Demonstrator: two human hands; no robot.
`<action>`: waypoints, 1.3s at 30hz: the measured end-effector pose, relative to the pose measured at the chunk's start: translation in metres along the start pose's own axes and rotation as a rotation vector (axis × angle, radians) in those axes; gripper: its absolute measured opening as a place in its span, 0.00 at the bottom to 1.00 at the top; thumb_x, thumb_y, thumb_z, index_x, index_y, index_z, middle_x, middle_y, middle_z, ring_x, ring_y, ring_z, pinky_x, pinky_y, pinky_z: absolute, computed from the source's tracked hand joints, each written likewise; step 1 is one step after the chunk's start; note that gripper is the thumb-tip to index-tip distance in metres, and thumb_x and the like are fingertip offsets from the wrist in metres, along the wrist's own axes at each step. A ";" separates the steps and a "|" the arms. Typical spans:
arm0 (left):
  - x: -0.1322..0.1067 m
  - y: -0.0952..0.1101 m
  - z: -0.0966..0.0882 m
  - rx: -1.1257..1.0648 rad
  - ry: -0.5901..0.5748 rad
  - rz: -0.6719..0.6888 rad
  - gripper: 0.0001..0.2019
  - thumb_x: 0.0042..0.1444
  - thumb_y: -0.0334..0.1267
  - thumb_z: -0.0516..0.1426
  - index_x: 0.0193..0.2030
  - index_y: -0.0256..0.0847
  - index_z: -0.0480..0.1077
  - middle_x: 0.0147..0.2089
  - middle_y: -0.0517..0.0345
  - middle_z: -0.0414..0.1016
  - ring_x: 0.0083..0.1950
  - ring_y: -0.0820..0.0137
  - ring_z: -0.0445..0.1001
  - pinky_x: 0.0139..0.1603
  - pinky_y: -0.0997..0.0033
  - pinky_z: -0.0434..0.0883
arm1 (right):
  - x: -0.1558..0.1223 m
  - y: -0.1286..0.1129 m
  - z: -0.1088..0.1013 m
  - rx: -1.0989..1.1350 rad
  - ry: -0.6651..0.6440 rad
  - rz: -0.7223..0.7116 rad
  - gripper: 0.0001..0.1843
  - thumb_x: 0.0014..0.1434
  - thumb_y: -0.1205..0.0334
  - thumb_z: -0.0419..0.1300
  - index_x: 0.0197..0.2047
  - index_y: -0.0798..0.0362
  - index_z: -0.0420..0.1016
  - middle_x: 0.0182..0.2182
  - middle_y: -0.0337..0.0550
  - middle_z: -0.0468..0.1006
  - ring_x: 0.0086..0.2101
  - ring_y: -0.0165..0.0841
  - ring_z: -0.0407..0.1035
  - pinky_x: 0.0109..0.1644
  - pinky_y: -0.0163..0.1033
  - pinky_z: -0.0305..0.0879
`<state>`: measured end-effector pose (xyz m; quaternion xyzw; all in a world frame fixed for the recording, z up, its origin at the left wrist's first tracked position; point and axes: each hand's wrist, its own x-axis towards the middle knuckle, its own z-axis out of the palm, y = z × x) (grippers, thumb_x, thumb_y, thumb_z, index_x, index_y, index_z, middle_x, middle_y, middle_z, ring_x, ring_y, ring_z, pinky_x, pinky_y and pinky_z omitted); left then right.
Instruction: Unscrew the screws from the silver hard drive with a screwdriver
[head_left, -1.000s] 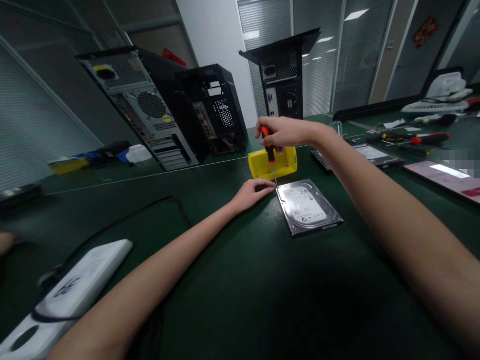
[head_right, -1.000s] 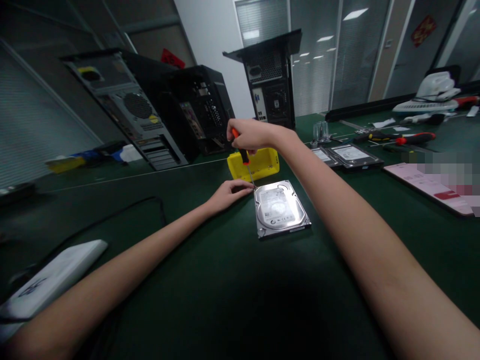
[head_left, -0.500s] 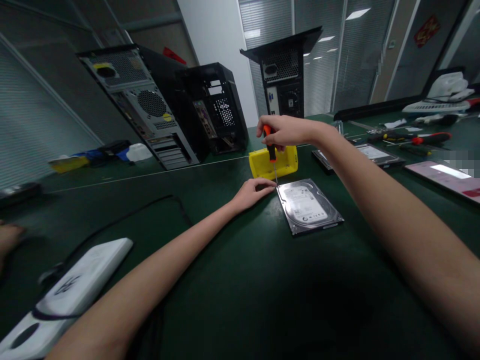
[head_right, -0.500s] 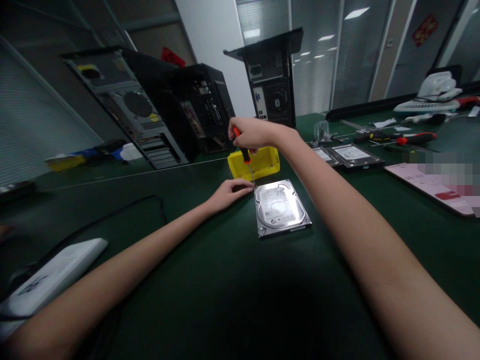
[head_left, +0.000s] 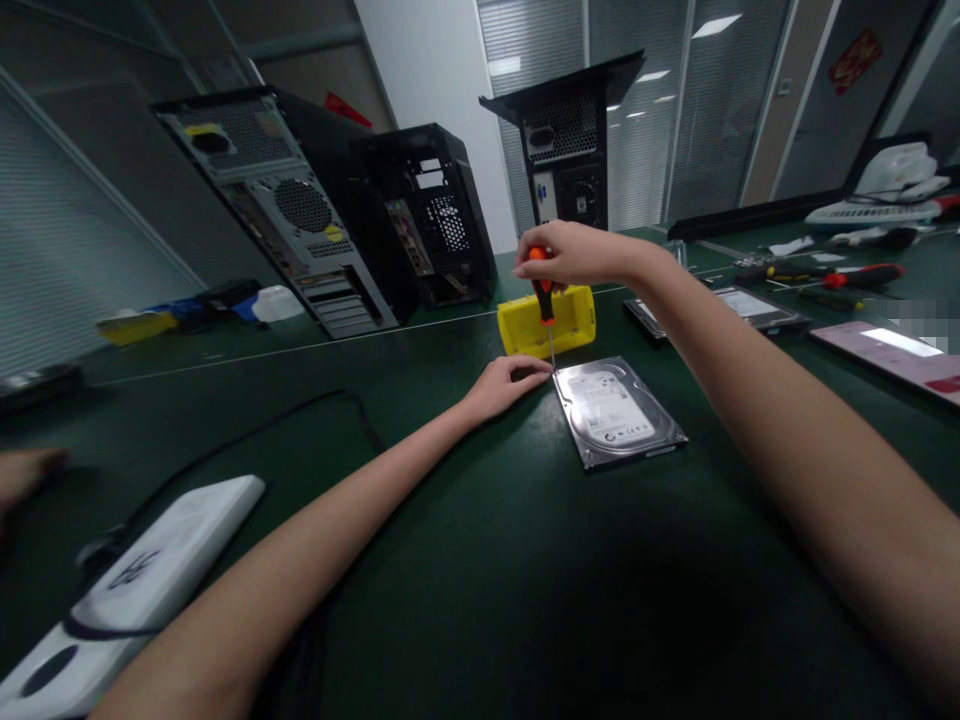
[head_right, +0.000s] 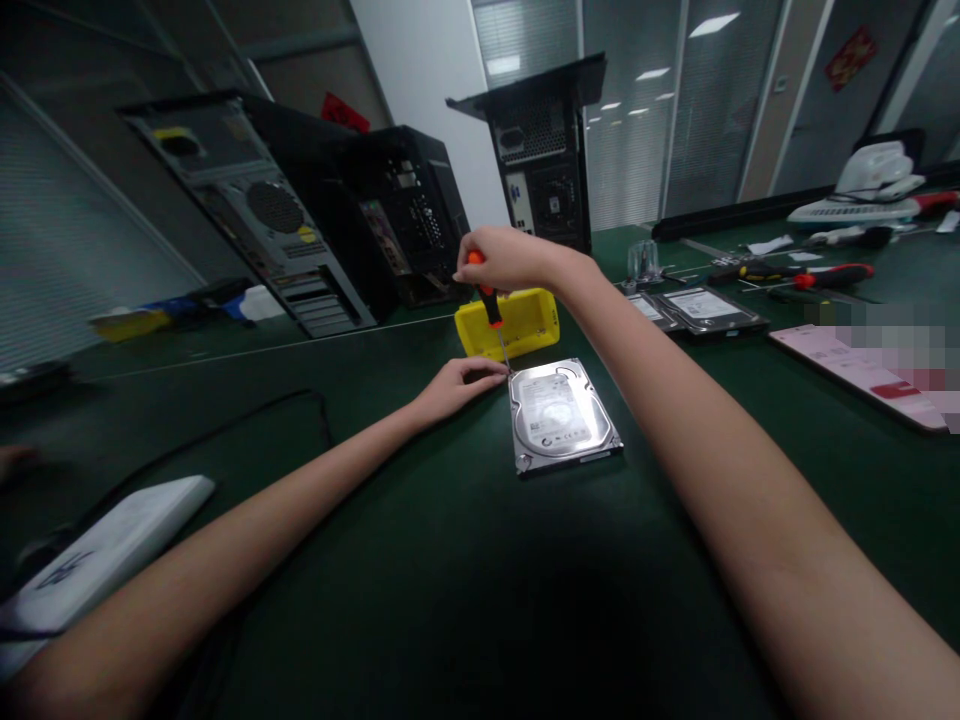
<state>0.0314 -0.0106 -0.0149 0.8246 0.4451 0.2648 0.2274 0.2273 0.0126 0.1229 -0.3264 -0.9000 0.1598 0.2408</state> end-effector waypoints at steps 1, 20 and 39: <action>0.000 0.000 0.000 -0.001 -0.001 -0.003 0.14 0.58 0.41 0.54 0.46 0.39 0.74 0.49 0.53 0.75 0.51 0.66 0.72 0.56 0.61 0.65 | 0.001 0.002 -0.001 0.003 0.009 -0.003 0.15 0.55 0.61 0.55 0.45 0.58 0.69 0.37 0.49 0.72 0.32 0.29 0.66 0.33 0.34 0.63; 0.000 0.002 0.000 -0.001 -0.004 -0.011 0.15 0.58 0.43 0.54 0.46 0.39 0.74 0.48 0.52 0.75 0.50 0.65 0.72 0.55 0.62 0.66 | -0.001 0.001 0.006 -0.070 -0.022 0.025 0.22 0.57 0.62 0.52 0.54 0.57 0.61 0.39 0.48 0.71 0.27 0.26 0.64 0.30 0.34 0.61; 0.001 -0.002 0.002 0.000 0.005 -0.010 0.14 0.57 0.42 0.54 0.45 0.39 0.74 0.48 0.53 0.76 0.49 0.66 0.72 0.54 0.62 0.66 | -0.005 -0.004 0.006 -0.135 0.103 -0.040 0.21 0.55 0.66 0.52 0.52 0.59 0.64 0.39 0.48 0.70 0.33 0.30 0.63 0.40 0.37 0.61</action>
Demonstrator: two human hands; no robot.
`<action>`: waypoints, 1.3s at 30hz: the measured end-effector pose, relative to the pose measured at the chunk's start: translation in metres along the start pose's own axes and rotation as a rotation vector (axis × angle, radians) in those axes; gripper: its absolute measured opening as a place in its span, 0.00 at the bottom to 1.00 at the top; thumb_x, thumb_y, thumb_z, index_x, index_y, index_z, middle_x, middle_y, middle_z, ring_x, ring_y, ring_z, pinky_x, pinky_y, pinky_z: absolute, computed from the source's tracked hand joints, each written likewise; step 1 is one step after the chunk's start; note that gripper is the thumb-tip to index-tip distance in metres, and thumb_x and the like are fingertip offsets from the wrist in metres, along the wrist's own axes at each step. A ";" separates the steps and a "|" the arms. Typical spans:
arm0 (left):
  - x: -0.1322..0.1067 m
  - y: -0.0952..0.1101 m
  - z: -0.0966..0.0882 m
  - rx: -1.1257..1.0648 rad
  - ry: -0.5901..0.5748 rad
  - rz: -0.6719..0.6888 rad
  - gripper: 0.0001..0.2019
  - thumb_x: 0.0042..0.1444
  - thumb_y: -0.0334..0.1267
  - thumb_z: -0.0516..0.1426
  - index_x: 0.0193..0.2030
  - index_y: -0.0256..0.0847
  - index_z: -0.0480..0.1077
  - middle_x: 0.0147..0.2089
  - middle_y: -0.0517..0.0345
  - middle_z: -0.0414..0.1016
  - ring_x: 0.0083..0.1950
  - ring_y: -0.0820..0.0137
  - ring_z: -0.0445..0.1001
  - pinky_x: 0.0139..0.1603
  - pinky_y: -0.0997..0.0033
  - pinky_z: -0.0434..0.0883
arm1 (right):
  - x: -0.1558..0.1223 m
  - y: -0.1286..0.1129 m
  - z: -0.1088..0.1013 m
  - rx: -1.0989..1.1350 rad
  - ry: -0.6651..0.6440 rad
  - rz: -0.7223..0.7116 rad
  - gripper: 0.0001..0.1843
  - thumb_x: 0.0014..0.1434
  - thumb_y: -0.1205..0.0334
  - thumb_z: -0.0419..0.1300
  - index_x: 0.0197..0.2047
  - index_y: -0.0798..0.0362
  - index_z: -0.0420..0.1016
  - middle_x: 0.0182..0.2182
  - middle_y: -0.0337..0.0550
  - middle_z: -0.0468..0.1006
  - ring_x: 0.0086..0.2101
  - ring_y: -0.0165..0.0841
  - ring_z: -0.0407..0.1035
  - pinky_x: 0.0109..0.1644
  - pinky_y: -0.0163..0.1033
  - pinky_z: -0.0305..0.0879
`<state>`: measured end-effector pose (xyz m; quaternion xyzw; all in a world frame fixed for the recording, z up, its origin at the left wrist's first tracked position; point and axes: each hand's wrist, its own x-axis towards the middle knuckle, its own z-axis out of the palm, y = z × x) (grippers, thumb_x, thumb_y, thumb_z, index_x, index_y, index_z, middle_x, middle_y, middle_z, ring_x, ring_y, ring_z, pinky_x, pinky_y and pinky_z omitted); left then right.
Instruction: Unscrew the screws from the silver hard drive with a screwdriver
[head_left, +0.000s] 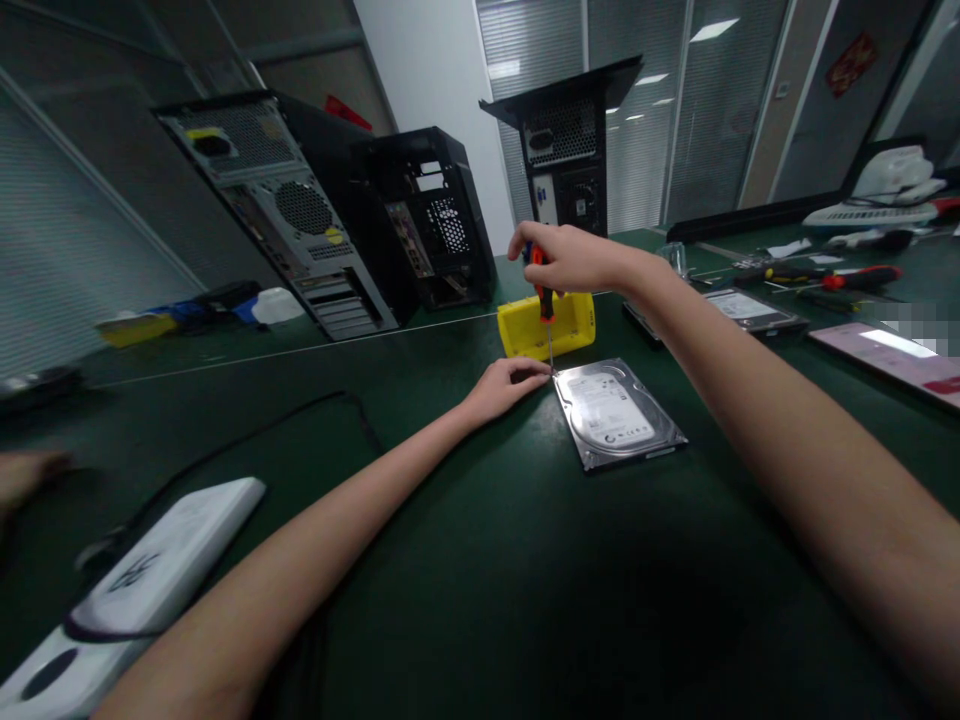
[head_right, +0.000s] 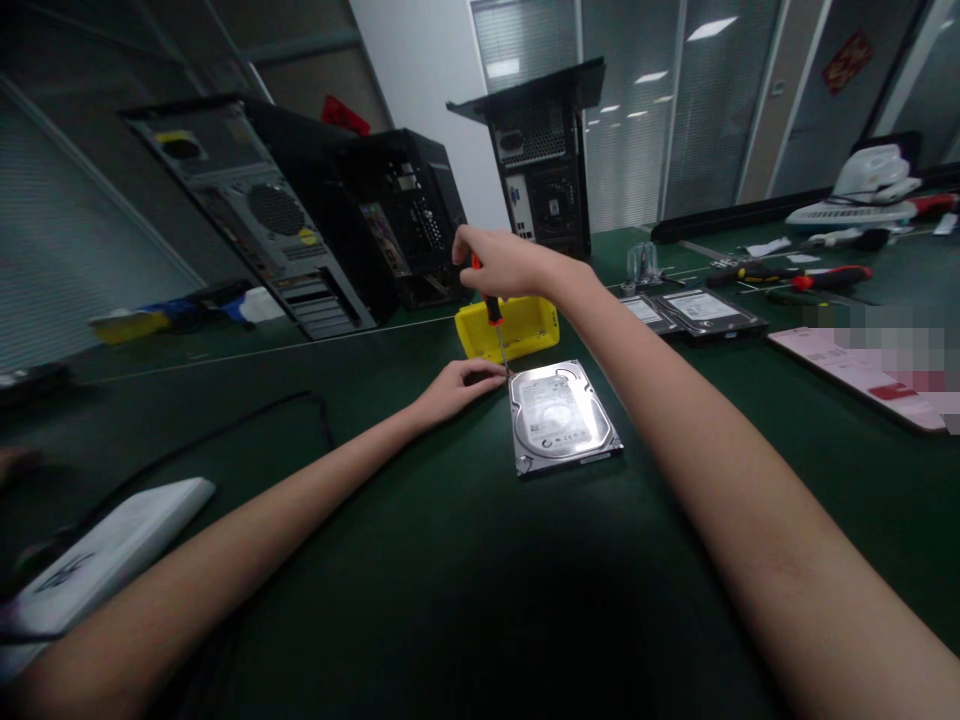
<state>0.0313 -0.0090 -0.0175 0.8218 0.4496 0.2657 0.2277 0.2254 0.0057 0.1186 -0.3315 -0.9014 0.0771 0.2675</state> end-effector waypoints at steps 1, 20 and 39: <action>0.000 0.001 0.000 -0.001 0.000 -0.002 0.13 0.57 0.42 0.54 0.45 0.39 0.74 0.48 0.53 0.76 0.49 0.66 0.72 0.54 0.62 0.66 | 0.000 0.000 0.000 0.003 0.006 0.002 0.21 0.55 0.66 0.52 0.53 0.60 0.64 0.39 0.48 0.70 0.34 0.30 0.63 0.41 0.37 0.61; -0.001 0.002 -0.002 0.000 -0.013 0.008 0.14 0.58 0.42 0.54 0.46 0.40 0.73 0.48 0.53 0.75 0.49 0.66 0.72 0.53 0.64 0.67 | 0.003 0.005 0.001 -0.008 -0.028 0.012 0.21 0.55 0.64 0.51 0.53 0.60 0.65 0.41 0.49 0.71 0.31 0.29 0.64 0.38 0.38 0.62; -0.001 0.001 -0.001 -0.018 -0.015 0.005 0.14 0.58 0.42 0.54 0.46 0.40 0.74 0.48 0.53 0.76 0.50 0.65 0.72 0.53 0.63 0.66 | 0.004 0.007 0.003 -0.016 0.042 -0.010 0.18 0.53 0.66 0.51 0.47 0.59 0.68 0.42 0.49 0.72 0.39 0.35 0.66 0.46 0.42 0.61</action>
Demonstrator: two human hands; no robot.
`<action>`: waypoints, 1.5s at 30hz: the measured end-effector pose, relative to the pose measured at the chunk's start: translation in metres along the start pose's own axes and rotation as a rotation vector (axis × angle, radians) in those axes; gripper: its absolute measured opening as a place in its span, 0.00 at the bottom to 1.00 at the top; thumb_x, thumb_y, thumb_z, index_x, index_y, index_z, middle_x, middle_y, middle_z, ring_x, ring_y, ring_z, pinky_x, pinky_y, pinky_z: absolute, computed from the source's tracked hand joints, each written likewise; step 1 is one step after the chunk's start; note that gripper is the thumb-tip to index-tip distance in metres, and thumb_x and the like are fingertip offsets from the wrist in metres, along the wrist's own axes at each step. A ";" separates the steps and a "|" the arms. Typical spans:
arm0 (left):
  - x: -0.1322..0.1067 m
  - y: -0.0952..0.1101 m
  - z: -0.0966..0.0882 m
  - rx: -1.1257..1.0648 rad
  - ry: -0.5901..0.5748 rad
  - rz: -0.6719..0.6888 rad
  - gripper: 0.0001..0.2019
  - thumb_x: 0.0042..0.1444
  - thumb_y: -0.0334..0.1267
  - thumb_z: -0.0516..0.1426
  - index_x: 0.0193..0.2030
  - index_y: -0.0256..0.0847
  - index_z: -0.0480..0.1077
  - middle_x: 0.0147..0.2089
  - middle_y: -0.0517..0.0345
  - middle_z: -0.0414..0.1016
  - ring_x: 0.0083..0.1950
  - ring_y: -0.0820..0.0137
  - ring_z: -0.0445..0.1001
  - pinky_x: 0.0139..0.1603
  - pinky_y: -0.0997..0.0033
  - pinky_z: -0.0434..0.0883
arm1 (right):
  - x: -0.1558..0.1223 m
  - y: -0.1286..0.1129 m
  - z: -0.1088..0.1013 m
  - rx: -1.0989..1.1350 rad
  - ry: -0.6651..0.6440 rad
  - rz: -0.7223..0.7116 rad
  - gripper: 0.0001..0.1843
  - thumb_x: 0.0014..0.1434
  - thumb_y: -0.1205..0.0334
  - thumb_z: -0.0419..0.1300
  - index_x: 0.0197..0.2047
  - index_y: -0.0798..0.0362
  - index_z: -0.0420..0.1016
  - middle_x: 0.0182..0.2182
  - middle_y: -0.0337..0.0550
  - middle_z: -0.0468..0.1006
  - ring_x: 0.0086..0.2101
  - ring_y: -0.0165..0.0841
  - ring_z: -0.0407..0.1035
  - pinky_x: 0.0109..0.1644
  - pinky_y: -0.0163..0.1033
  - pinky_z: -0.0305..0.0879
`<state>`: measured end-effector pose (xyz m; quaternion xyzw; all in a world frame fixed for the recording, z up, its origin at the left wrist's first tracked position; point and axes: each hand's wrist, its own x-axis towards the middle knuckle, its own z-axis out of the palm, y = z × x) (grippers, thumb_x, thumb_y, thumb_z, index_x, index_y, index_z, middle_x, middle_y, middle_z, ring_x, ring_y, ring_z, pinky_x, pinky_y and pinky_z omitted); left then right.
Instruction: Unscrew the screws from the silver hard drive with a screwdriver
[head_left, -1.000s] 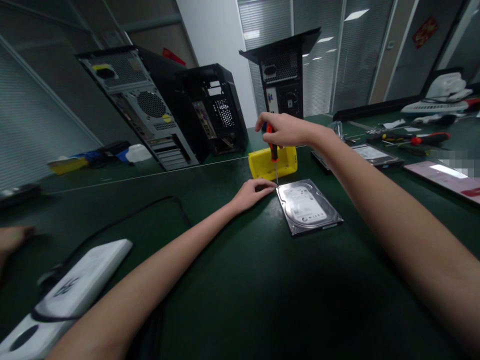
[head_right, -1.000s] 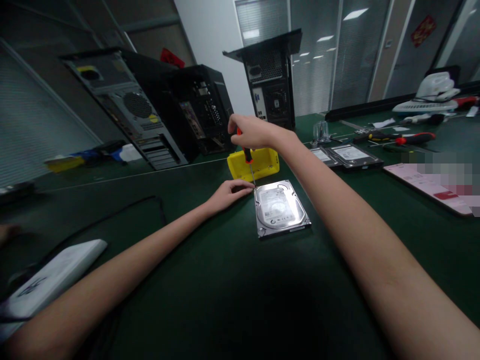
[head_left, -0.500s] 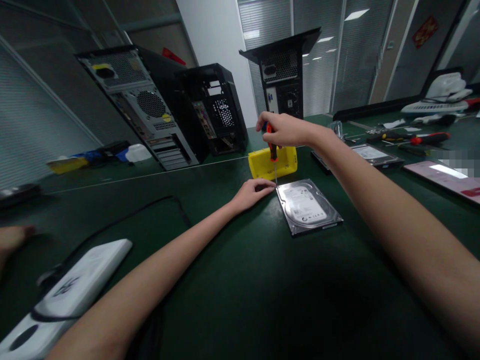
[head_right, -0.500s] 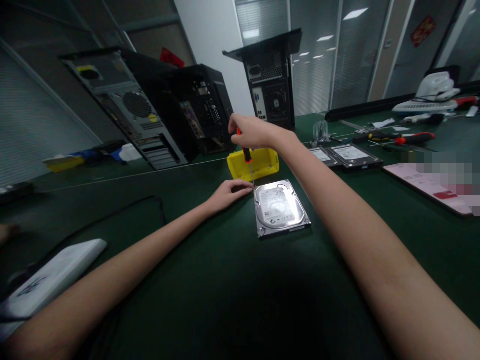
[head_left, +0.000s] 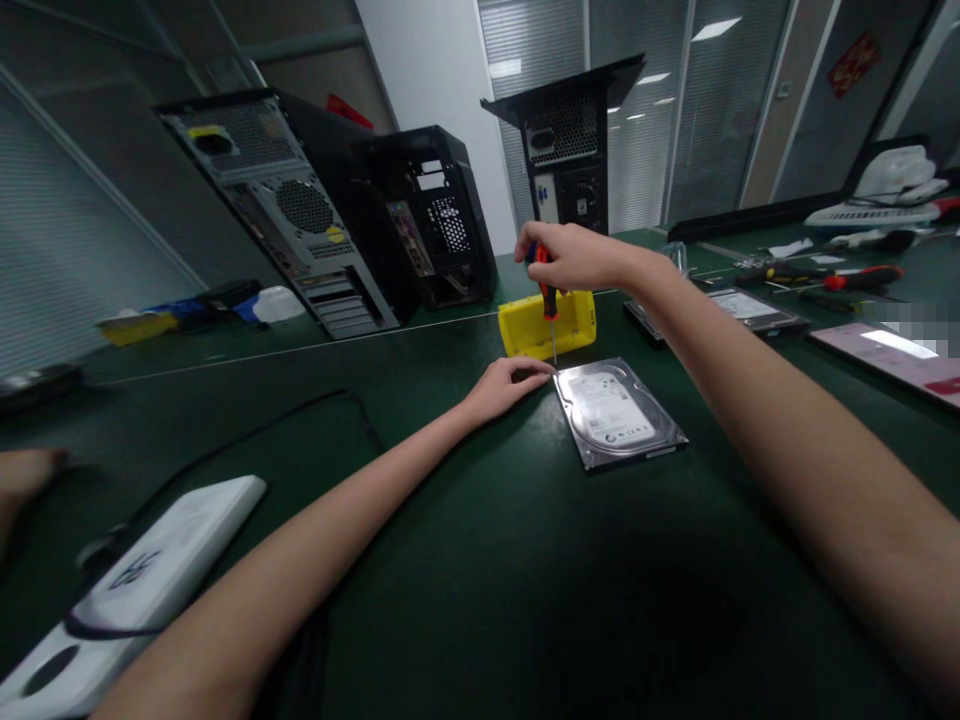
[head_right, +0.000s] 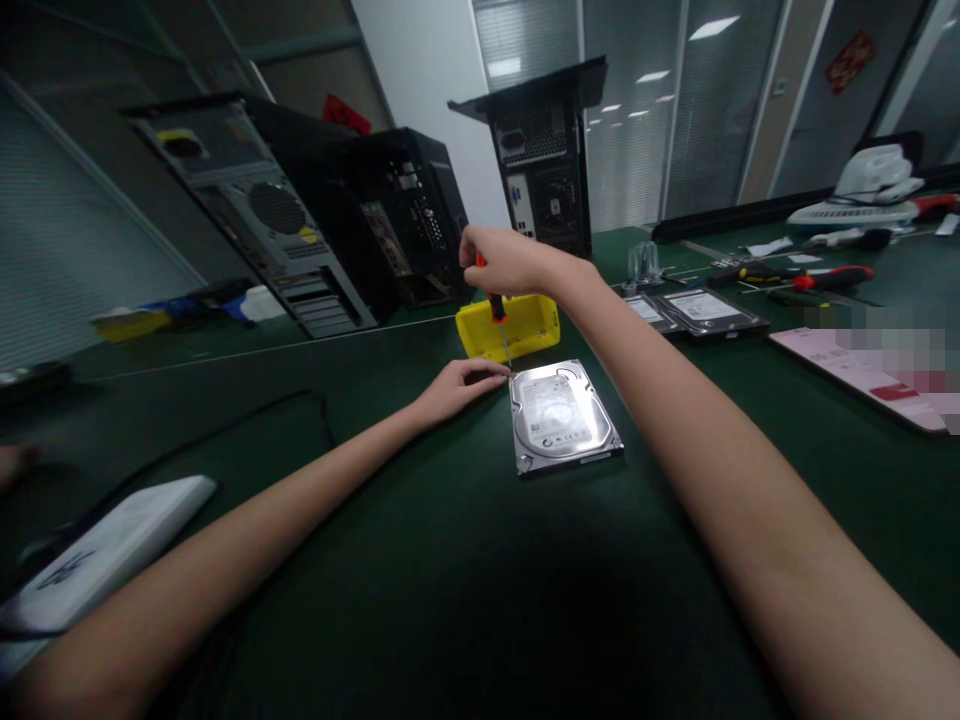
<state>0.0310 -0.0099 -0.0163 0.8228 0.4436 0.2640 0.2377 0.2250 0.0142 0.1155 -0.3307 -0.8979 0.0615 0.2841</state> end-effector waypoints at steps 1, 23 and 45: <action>0.000 0.000 0.000 -0.007 0.002 -0.003 0.14 0.57 0.42 0.54 0.46 0.39 0.74 0.48 0.53 0.76 0.50 0.65 0.72 0.53 0.63 0.65 | 0.000 0.000 0.000 0.000 0.005 -0.004 0.17 0.53 0.66 0.51 0.47 0.59 0.68 0.41 0.49 0.72 0.39 0.34 0.66 0.46 0.42 0.61; -0.001 0.004 0.000 -0.102 0.108 -0.034 0.17 0.49 0.49 0.60 0.38 0.36 0.78 0.28 0.57 0.71 0.27 0.75 0.58 0.27 0.74 0.55 | -0.006 -0.019 -0.012 0.025 0.052 -0.078 0.20 0.54 0.67 0.51 0.51 0.61 0.66 0.38 0.47 0.69 0.37 0.31 0.63 0.45 0.40 0.61; -0.002 0.004 -0.001 -0.166 0.111 -0.071 0.15 0.48 0.47 0.61 0.36 0.36 0.78 0.32 0.54 0.74 0.29 0.75 0.62 0.28 0.74 0.58 | -0.004 -0.017 -0.014 0.155 -0.066 -0.057 0.26 0.53 0.63 0.58 0.54 0.57 0.57 0.36 0.42 0.66 0.34 0.28 0.63 0.38 0.35 0.63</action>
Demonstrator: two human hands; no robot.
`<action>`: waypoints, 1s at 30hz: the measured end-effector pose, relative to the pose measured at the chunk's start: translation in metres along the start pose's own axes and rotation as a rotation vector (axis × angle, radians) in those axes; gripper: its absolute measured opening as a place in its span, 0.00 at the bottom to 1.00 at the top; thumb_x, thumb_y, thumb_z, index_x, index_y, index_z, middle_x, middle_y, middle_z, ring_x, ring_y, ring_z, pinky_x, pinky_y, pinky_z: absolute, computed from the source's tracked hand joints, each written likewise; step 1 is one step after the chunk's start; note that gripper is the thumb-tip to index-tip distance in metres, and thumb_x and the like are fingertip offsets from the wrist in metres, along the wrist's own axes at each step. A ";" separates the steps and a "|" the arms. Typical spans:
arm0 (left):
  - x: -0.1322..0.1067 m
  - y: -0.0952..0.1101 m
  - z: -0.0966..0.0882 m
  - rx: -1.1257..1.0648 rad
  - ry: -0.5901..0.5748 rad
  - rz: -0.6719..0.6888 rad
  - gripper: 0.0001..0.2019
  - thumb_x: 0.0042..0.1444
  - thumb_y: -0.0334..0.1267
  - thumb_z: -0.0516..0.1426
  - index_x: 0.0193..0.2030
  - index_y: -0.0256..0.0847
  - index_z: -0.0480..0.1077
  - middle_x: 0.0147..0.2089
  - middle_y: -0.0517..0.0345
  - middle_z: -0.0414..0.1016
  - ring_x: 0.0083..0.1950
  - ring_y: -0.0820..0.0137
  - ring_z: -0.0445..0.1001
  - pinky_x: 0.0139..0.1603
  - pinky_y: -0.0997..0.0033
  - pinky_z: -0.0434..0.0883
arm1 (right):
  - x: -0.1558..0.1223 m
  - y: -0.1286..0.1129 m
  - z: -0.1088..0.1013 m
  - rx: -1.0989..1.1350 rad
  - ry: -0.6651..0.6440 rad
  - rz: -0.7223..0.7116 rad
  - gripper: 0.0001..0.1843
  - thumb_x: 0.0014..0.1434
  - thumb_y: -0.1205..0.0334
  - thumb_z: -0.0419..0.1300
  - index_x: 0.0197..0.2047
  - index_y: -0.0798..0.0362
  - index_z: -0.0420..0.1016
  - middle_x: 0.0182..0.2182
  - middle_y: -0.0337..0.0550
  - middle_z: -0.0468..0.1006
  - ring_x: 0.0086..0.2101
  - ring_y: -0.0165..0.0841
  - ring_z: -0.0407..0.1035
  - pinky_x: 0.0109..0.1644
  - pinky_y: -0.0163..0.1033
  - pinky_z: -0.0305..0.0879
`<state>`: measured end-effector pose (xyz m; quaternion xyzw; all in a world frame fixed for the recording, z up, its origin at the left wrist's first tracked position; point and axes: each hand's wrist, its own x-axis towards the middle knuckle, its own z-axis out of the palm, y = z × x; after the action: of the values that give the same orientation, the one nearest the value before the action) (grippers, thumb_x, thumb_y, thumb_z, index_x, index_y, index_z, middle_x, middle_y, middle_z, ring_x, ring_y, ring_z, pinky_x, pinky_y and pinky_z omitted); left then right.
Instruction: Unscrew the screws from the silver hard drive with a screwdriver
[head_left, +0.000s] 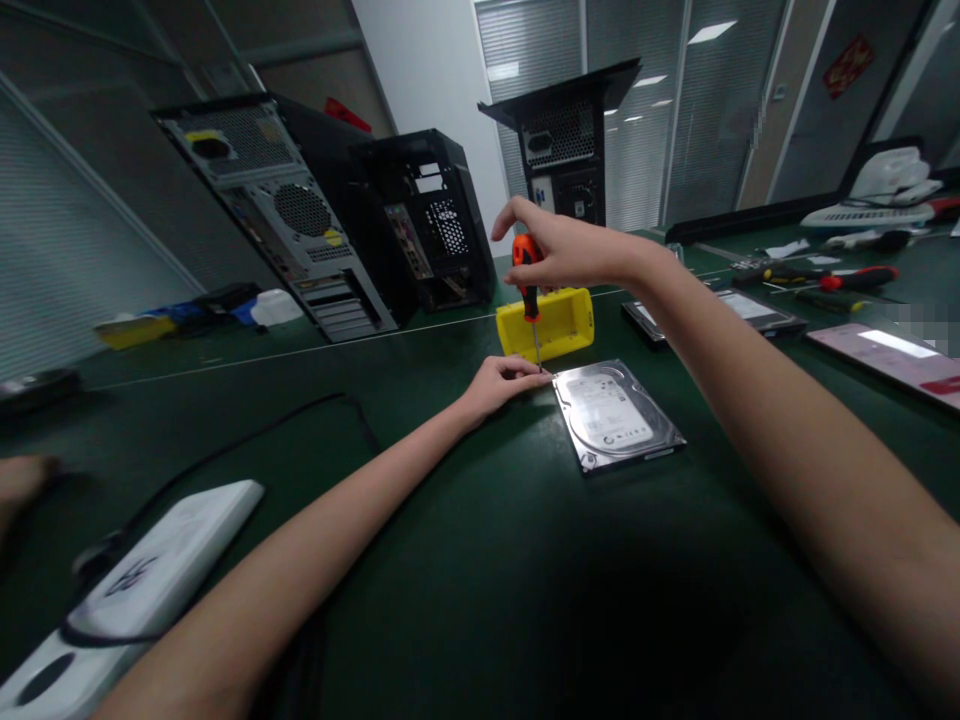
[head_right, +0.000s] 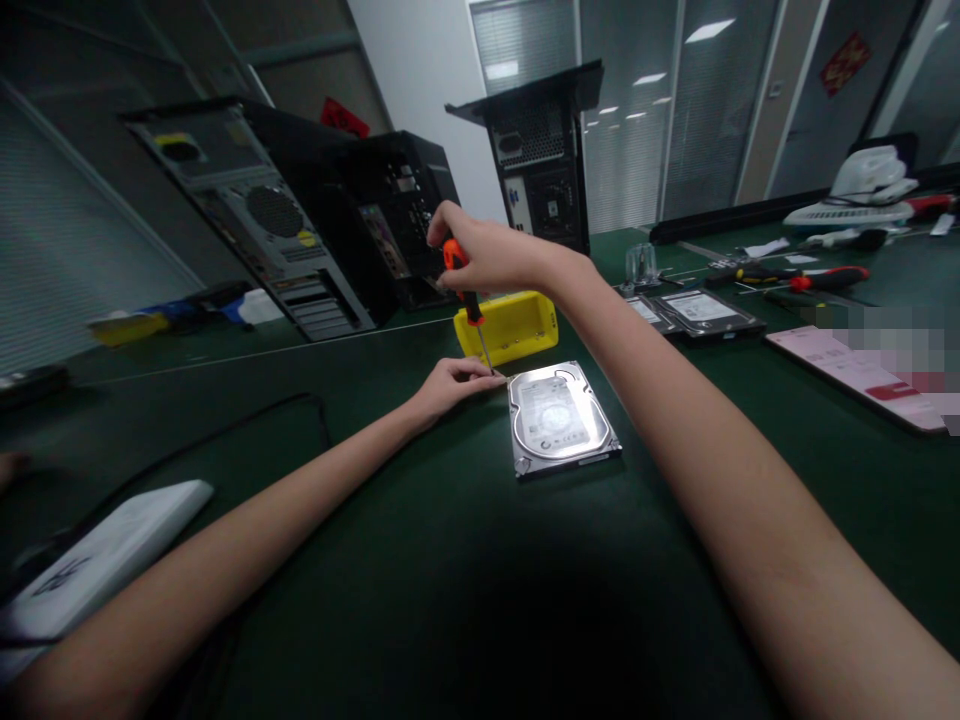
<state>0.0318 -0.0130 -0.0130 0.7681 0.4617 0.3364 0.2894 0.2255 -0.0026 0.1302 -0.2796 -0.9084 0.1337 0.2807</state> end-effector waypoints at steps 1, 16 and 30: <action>0.000 0.000 0.000 -0.004 -0.002 -0.001 0.15 0.48 0.46 0.61 0.36 0.36 0.78 0.32 0.54 0.75 0.29 0.75 0.62 0.28 0.74 0.59 | 0.001 0.000 0.001 0.027 -0.007 0.000 0.27 0.52 0.62 0.59 0.54 0.57 0.56 0.36 0.42 0.66 0.33 0.28 0.63 0.36 0.35 0.64; -0.001 0.003 0.000 0.020 -0.074 0.035 0.18 0.47 0.47 0.62 0.41 0.37 0.77 0.25 0.59 0.67 0.27 0.75 0.57 0.28 0.74 0.56 | 0.006 0.013 0.006 0.100 0.022 0.020 0.21 0.54 0.58 0.59 0.48 0.56 0.57 0.35 0.42 0.70 0.30 0.28 0.66 0.32 0.34 0.65; 0.000 0.000 0.001 -0.028 -0.033 0.001 0.17 0.48 0.47 0.61 0.38 0.36 0.77 0.31 0.55 0.72 0.29 0.75 0.60 0.30 0.74 0.59 | 0.004 0.013 0.006 0.056 0.045 0.016 0.23 0.55 0.57 0.57 0.51 0.56 0.58 0.36 0.43 0.69 0.30 0.27 0.65 0.34 0.35 0.66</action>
<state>0.0327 -0.0137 -0.0135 0.7696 0.4516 0.3303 0.3077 0.2246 0.0097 0.1225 -0.2818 -0.8955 0.1550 0.3075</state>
